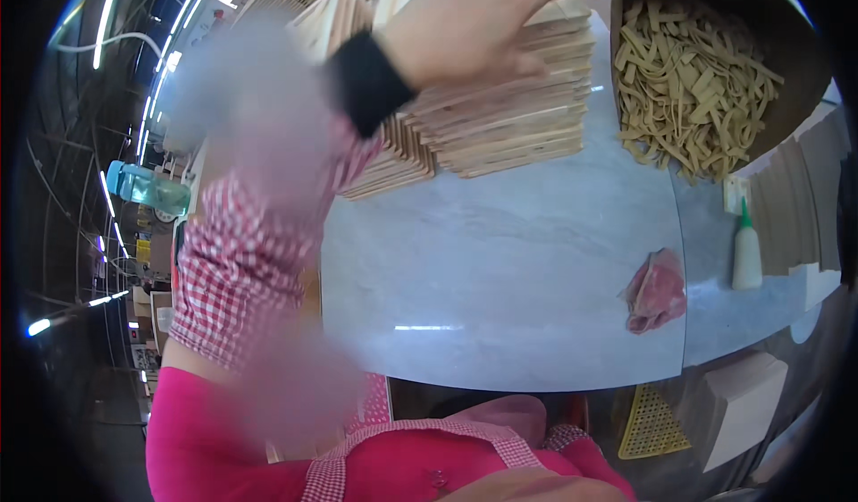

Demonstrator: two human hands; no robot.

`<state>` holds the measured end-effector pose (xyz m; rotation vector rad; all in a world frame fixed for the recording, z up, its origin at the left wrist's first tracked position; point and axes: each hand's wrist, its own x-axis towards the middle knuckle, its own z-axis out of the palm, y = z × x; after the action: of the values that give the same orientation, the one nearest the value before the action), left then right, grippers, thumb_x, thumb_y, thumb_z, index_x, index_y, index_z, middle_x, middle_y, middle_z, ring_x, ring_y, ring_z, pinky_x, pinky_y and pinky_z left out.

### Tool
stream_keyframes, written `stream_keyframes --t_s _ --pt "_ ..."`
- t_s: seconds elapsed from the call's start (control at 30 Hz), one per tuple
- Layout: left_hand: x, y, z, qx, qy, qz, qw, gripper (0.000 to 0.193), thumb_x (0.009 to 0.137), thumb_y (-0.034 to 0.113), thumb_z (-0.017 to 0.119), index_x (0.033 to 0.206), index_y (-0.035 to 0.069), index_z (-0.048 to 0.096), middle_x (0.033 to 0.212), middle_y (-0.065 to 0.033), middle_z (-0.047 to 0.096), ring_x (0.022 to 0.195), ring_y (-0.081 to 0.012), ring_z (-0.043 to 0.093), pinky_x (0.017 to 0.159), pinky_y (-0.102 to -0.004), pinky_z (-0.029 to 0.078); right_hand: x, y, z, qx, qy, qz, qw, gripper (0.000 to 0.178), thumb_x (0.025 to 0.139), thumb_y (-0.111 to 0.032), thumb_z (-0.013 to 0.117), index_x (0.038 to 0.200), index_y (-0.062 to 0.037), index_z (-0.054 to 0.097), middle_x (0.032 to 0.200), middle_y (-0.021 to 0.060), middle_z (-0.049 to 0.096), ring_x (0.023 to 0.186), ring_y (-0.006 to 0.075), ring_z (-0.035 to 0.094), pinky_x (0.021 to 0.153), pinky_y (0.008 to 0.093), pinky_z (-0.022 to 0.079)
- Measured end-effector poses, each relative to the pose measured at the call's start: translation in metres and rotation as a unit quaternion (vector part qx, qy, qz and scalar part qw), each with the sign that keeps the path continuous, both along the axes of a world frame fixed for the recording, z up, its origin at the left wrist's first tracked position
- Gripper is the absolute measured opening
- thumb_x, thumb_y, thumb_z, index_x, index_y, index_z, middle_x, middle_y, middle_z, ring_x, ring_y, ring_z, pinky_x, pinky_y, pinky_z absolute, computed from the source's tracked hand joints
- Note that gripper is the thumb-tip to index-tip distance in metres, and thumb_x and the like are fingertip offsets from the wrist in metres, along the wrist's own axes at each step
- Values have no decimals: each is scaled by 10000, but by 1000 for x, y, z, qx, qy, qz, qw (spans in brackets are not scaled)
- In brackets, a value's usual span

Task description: The recorder applies glue to wooden boards, assembles them into small boxes, and secures them with rubber bands.

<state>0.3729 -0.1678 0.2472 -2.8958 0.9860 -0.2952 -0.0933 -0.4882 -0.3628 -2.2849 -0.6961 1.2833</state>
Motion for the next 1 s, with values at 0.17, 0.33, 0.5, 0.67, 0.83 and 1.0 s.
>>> stream_keyframes --t_s 0.17,0.33,0.5,0.67,0.83,1.0 --pt "19 -43 22 67 90 82 990 552 748 214 722 1201 -11 501 1130 -235 576 1036 -341 572 882 -403 468 -97 -53 45 40 -25 -49 998 348 830 -334 582 1026 -66 685 1074 188 660 1001 370 620 854 457 495" --pt "7 -31 3 123 61 39 990 543 739 249 756 1187 41 529 1123 -200 585 939 -334 608 799 -404 489 -59 -79 92 52 -102 -94 989 331 842 -320 580 1013 -57 685 1044 188 670 961 366 637 830 453 502" --pt "-56 -45 -12 26 -11 178 984 516 735 111 714 1216 55 535 1166 -201 581 954 -342 597 804 -387 490 103 -54 175 71 -197 -109 972 318 851 -308 578 1002 -49 685 1021 189 678 928 363 651 811 449 507" --pt "-68 34 -66 -636 13 -114 763 638 674 -33 653 1286 60 501 1185 -205 587 954 -345 596 817 -381 493 193 -37 395 140 -152 -287 935 296 875 -104 566 1152 -2 599 1114 224 608 1030 376 576 886 416 453" --pt "-89 51 -37 -46 -162 108 980 639 647 -43 646 1263 64 515 1196 -199 583 1009 -342 591 850 -384 488 326 27 351 168 -516 -237 806 360 807 -40 535 1157 43 547 1199 218 550 1105 405 507 934 473 410" --pt "-85 42 -30 -128 -175 154 964 511 677 -22 641 1178 33 556 1073 -198 629 969 -345 616 822 -383 500 357 177 286 275 -561 -142 768 372 760 -71 517 1113 38 559 1186 225 560 1094 364 524 884 489 410"
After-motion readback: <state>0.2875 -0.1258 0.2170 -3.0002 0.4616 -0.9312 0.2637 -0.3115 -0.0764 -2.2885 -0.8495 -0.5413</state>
